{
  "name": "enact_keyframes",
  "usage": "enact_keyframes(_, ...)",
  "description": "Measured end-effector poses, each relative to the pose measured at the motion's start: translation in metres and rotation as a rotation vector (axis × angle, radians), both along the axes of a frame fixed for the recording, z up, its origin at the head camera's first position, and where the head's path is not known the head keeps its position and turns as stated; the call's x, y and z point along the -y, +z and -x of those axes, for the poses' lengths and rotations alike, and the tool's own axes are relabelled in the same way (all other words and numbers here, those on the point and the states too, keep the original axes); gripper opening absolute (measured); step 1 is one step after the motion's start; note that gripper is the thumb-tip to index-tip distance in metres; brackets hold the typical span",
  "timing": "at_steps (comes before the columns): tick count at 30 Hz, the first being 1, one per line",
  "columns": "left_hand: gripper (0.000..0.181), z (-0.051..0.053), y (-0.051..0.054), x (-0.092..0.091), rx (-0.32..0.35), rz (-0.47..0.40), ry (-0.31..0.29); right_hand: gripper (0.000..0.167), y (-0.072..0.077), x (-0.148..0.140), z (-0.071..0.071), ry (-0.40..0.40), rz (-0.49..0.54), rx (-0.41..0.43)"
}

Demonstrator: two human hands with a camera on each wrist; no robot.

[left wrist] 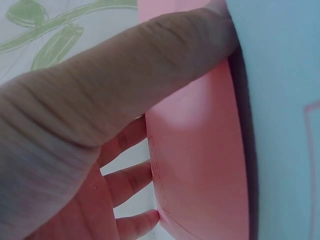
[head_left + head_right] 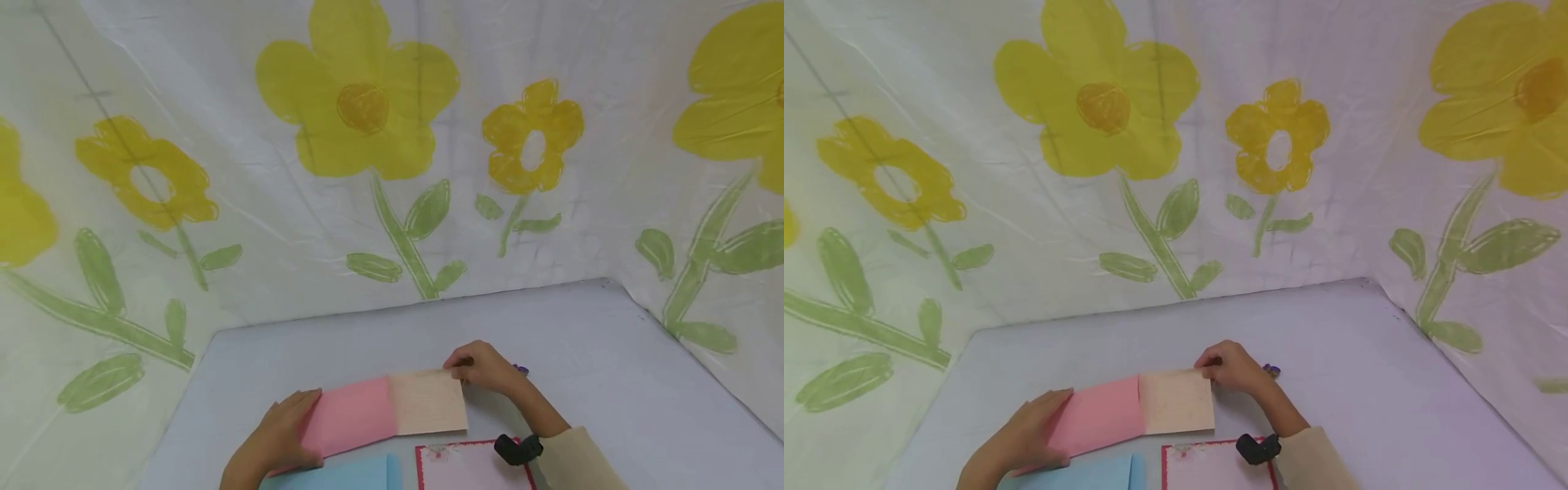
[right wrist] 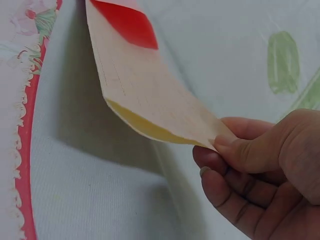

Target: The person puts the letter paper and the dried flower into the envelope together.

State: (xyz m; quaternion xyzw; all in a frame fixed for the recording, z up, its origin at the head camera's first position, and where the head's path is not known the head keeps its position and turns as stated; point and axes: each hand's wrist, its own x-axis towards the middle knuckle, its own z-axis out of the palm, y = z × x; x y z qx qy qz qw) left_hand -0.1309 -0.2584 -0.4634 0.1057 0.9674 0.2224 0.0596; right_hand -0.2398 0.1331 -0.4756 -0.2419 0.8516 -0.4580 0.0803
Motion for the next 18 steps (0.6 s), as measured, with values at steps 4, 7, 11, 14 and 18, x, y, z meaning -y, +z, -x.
enact_keyframes(4,0.104,-0.001,0.001,-0.001,0.000,-0.005,0.000,0.012,-0.001,0.003,0.003,0.013,-0.004,-0.002)
enact_keyframes(7,0.104,-0.001,0.001,-0.002,0.000,-0.002,0.004,0.011,-0.001,0.005,0.004,0.017,-0.007,-0.009)
enact_keyframes(11,0.104,0.001,0.002,-0.003,0.017,0.012,0.016,0.008,-0.001,0.008,0.004,0.025,-0.003,-0.029)
enact_keyframes(14,0.103,0.002,0.002,-0.004,0.044,0.024,0.030,0.007,-0.002,0.011,0.004,0.032,-0.007,-0.038)
enact_keyframes(18,0.103,0.002,0.002,-0.005,0.059,0.027,0.043,0.007,-0.004,0.016,0.003,0.013,-0.036,-0.054)
